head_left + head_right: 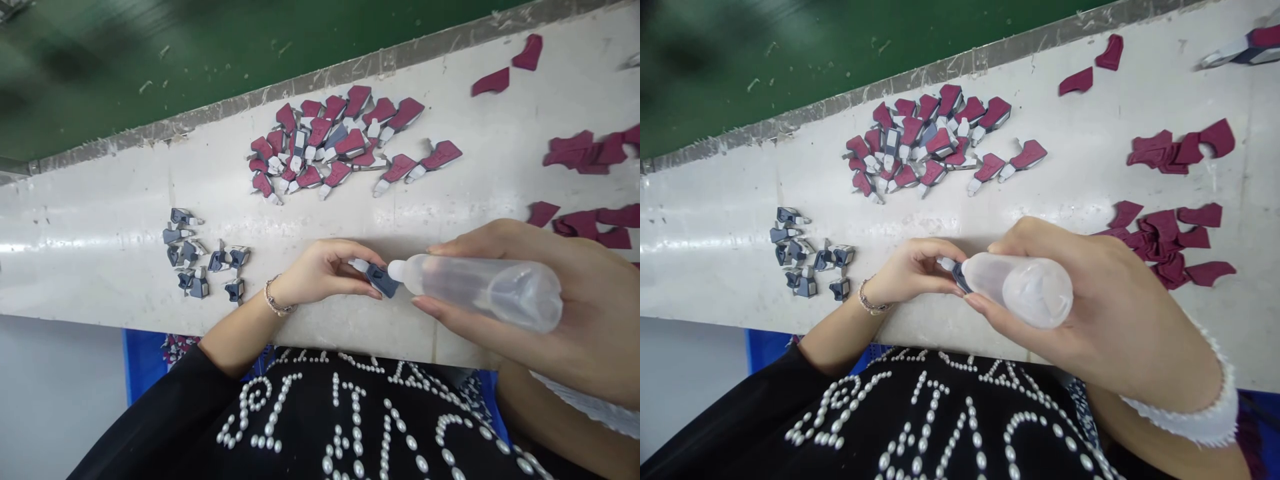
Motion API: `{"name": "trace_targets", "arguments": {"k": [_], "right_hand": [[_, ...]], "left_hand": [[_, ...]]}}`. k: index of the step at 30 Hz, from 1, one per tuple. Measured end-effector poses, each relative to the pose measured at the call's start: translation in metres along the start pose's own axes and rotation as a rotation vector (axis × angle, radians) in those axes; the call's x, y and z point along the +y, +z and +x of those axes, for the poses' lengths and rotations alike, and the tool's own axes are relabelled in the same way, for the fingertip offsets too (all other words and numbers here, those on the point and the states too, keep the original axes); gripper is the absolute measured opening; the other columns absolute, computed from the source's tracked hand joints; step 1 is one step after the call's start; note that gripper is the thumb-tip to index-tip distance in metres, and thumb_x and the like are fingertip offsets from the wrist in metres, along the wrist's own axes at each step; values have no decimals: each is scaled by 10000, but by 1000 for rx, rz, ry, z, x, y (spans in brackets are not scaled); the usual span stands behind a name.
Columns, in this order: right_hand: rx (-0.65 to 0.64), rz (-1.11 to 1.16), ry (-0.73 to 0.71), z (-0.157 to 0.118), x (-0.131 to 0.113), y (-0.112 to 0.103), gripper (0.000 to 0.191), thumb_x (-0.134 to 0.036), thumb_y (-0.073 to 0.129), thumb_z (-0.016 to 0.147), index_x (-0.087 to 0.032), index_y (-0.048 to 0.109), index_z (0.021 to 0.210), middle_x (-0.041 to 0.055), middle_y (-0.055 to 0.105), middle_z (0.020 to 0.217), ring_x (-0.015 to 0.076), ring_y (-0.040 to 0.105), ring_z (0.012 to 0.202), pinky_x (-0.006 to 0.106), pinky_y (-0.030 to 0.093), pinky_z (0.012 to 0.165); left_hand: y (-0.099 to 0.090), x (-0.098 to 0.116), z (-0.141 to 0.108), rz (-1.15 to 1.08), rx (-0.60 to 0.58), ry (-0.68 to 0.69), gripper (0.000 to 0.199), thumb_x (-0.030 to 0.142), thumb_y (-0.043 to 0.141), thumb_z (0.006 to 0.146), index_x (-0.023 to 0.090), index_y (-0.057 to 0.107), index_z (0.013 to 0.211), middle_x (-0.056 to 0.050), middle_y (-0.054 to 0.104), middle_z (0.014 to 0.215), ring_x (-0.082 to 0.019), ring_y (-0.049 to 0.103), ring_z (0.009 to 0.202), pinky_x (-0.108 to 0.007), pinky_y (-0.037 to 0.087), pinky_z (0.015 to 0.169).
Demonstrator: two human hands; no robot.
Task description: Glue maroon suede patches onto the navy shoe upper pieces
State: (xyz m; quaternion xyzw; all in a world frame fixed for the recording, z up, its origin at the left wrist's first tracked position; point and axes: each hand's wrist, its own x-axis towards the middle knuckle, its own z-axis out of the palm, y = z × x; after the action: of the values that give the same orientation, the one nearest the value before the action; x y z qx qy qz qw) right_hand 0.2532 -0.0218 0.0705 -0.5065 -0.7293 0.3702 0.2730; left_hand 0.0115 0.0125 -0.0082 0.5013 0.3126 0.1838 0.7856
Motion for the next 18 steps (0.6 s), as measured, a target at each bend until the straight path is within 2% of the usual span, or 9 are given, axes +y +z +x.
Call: {"name": "trace_targets", "arguments": {"k": [5,11,18], "right_hand": [[-36,26,-31,-1,-1,0,183,-448,701,930,-297,597,937,-111,662,733,52,599,506,192,441,413],[-34,21,-44,-1,-1,-2,207,-464,723,905,-303,595,923,-91,691,787,89,637,542,231,452,416],[-47,86,-9,-2,3,-2,208,-434,749,886,-297,596,921,-93,677,700,92,592,460,226,424,351]], "left_hand": [[0,0,1,4,-9,78,313,198,878,761,156,769,1052,-50,776,1045,-157,782,921,-233,666,847],[0,1,1,21,17,49,324,240,889,750,151,773,1039,-63,779,1058,-175,777,932,-266,674,854],[1,2,2,49,28,27,346,286,900,735,148,779,1028,-74,782,1061,-193,777,933,-288,680,845]]}}
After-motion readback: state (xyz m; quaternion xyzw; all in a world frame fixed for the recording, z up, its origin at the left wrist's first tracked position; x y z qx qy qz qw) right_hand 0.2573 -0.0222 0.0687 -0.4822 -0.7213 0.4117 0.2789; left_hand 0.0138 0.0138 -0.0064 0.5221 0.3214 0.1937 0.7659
